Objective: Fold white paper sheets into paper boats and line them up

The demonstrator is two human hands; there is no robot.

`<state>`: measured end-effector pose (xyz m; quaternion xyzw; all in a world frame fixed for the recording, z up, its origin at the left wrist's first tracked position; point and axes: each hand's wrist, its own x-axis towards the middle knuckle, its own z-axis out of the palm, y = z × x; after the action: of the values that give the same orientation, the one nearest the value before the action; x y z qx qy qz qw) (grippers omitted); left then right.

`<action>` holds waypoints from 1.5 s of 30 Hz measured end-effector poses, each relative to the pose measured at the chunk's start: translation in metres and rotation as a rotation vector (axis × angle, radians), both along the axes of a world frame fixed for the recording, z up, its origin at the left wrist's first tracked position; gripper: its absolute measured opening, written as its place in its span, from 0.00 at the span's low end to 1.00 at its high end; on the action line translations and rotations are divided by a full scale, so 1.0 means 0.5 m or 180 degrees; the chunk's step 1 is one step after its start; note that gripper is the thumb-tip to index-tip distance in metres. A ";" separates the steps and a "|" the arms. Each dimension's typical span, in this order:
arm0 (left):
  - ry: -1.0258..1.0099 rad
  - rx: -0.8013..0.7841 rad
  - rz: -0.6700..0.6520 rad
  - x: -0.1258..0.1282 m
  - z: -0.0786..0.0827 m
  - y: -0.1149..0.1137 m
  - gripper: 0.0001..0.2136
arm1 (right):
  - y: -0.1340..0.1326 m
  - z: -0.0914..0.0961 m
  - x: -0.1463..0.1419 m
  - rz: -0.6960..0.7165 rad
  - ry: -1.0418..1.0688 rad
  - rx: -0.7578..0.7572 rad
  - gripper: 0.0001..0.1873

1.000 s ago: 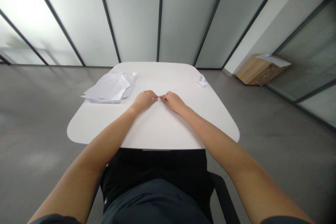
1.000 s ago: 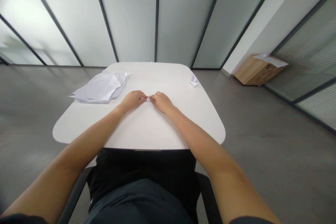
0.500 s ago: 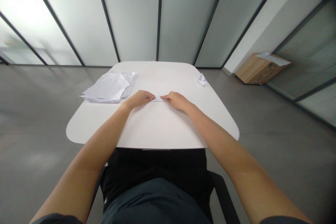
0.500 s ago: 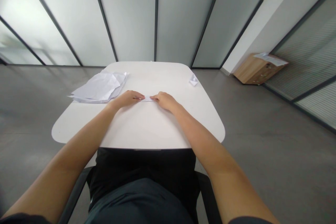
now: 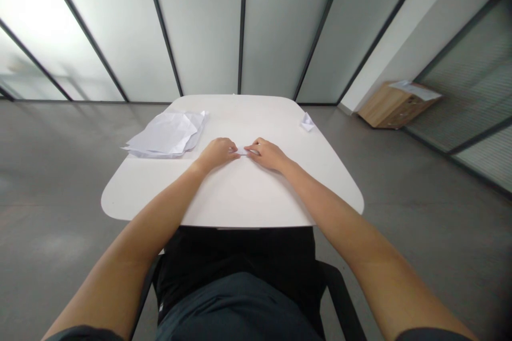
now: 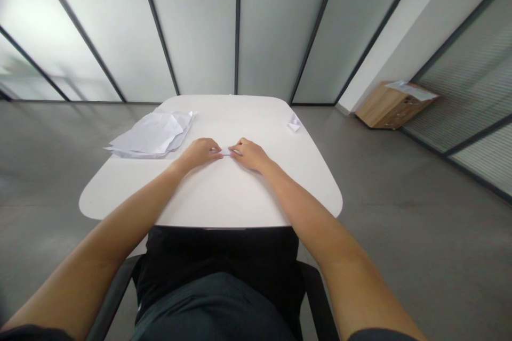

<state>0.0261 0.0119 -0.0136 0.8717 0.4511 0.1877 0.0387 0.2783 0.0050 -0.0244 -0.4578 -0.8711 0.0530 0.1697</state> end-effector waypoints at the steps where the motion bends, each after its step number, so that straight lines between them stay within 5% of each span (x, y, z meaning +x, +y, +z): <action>1: 0.0008 0.0019 0.0061 0.006 0.000 -0.003 0.14 | 0.000 0.000 0.000 0.0001 0.0013 0.0021 0.20; 12: -0.0228 -0.0091 0.0090 0.028 0.011 -0.025 0.22 | 0.008 -0.003 -0.015 -0.0089 0.0961 -0.0010 0.19; 20: -0.0799 -0.0548 0.0506 0.043 0.006 -0.025 0.21 | 0.005 -0.014 -0.039 0.0104 0.1563 -0.0290 0.25; 25: -0.0975 -0.0890 0.0454 0.036 0.005 -0.015 0.17 | 0.000 -0.012 -0.037 0.0287 0.1325 -0.0204 0.11; 33: -0.1214 -0.1003 0.0365 0.031 -0.007 -0.011 0.14 | 0.004 -0.007 -0.030 0.0422 0.0768 0.0051 0.19; 45: -0.0446 -0.0132 0.0065 0.005 -0.037 0.022 0.13 | -0.004 0.005 -0.031 0.0709 -0.0004 0.0226 0.24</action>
<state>0.0286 0.0230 -0.0319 0.8508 0.4598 0.2392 0.0863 0.2626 0.0030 -0.0218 -0.3519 -0.9180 0.0404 0.1783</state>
